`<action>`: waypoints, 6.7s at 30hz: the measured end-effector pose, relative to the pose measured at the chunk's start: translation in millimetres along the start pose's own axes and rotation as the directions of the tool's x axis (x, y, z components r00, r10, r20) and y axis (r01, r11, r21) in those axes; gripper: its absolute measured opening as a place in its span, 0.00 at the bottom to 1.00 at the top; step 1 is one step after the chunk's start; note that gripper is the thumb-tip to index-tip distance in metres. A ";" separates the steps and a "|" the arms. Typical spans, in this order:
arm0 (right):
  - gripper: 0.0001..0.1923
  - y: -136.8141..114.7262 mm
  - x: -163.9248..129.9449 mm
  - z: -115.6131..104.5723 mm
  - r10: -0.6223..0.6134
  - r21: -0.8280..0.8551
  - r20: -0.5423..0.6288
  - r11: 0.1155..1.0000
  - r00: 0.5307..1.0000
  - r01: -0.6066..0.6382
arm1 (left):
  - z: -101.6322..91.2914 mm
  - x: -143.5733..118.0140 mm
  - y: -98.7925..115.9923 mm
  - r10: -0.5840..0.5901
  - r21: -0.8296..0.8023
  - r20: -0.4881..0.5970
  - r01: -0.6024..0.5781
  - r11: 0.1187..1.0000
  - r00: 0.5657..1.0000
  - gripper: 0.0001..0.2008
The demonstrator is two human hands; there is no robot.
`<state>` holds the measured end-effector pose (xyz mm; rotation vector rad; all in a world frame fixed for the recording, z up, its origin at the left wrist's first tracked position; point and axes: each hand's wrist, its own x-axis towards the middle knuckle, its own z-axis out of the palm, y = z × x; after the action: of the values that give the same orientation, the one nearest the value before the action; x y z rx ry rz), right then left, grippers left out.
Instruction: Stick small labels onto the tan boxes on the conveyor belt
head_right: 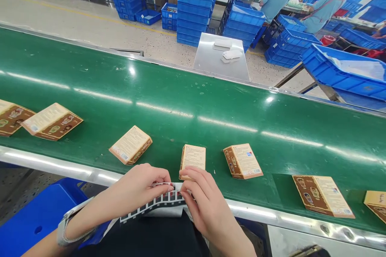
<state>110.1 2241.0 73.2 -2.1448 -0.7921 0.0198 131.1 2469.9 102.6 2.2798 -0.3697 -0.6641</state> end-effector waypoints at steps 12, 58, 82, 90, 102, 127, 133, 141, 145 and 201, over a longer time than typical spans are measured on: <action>0.26 94.0 -11.5 17.9 0.826 0.770 -0.186 0.459 0.533 -0.444 | 61.3 31.8 -7.8 0.576 0.358 0.142 -0.584 0.729 0.805 0.07; 0.05 -12.4 14.9 5.2 0.106 -0.044 -0.052 0.993 0.993 -0.109 | -7.5 -8.7 -15.5 0.031 0.020 -0.016 -0.031 0.999 0.999 0.10; 0.26 92.0 4.4 24.1 0.634 0.625 -0.408 0.718 0.657 -0.306 | 60.5 40.7 -18.7 0.507 0.278 0.092 -0.511 0.813 0.857 0.06; 0.15 86.4 1.0 22.1 0.768 0.694 -0.373 0.604 0.521 -0.392 | 60.4 46.2 -5.9 0.498 0.319 0.138 -0.515 0.796 0.856 0.07; 0.17 96.8 0.5 31.6 0.666 0.474 -0.568 0.745 0.484 -0.468 | 75.2 59.4 -15.4 0.574 0.359 0.141 -0.583 0.729 0.806 0.07; 0.13 6.7 23.0 20.9 -0.244 -0.243 -0.101 0.946 0.964 0.214 | -1.7 3.0 -24.0 -0.055 -0.262 -0.056 0.039 0.964 0.997 0.14; 0.08 30.9 39.6 44.7 0.439 0.466 -0.233 0.834 0.868 -0.297 | -9.7 -21.3 -52.0 0.028 -0.092 -0.018 -0.029 0.995 0.999 0.07; 0.20 65.3 91.4 86.9 0.603 0.745 -0.171 0.597 0.779 -0.299 | 9.2 -17.4 -76.2 0.278 0.116 -0.046 -0.271 0.955 0.959 0.07; 0.18 67.9 97.4 89.5 0.667 0.727 -0.201 0.593 0.718 -0.347 | 18.1 -5.2 -79.9 0.286 0.165 -0.067 -0.272 0.948 0.956 0.07; 0.16 46.9 69.6 91.7 0.645 0.728 -0.129 0.577 0.753 -0.370 | 10.8 -34.0 -80.1 0.239 0.013 -0.074 -0.239 0.971 0.968 0.04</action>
<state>165.5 2321.8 -3.1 -1.5171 0.1327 0.1635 102.4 2534.7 51.0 2.2103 -0.5987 -0.4538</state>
